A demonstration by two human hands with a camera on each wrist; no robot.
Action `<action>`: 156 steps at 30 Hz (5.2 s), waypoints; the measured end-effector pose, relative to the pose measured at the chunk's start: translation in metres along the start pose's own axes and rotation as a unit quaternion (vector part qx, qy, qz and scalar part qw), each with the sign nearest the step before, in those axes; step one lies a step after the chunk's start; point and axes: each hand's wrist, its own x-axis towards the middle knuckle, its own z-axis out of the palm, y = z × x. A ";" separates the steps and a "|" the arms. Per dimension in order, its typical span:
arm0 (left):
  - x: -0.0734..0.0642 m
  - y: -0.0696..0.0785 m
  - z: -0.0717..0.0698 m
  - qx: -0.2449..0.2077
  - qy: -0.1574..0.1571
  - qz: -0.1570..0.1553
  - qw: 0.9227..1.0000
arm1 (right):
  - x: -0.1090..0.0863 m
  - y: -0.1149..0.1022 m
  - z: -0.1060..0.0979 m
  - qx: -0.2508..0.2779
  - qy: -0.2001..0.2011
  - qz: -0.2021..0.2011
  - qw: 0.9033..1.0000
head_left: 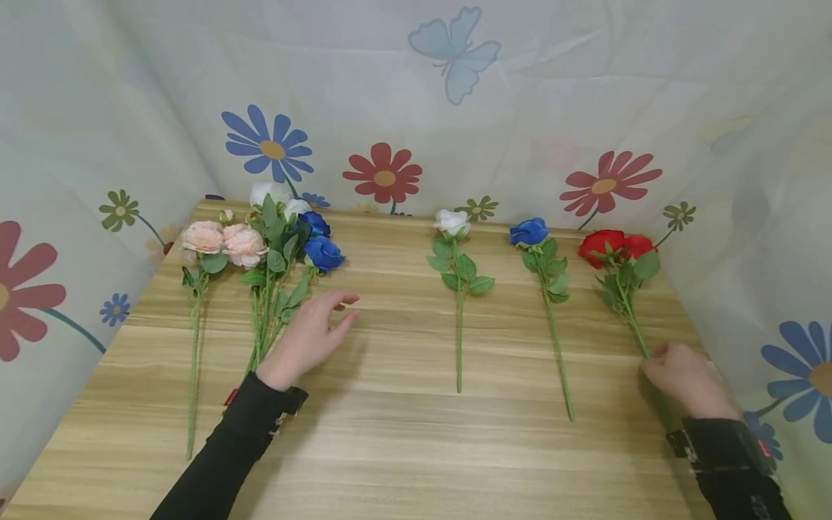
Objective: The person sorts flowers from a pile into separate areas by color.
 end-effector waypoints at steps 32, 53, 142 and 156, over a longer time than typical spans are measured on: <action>-0.020 -0.014 -0.036 0.110 0.071 -0.034 0.991 | -0.019 -0.201 0.034 0.718 -0.077 -0.142 0.677; -0.053 -0.059 -0.101 0.185 0.075 -0.121 0.972 | -0.015 -0.293 0.053 0.760 -0.178 -0.127 0.612; -0.029 -0.041 -0.123 0.114 0.113 -0.120 0.980 | -0.008 -0.278 0.067 0.747 -0.198 -0.112 0.625; 0.014 -0.009 -0.077 0.057 0.068 -0.086 0.992 | -0.003 -0.251 0.059 0.700 -0.156 -0.131 0.685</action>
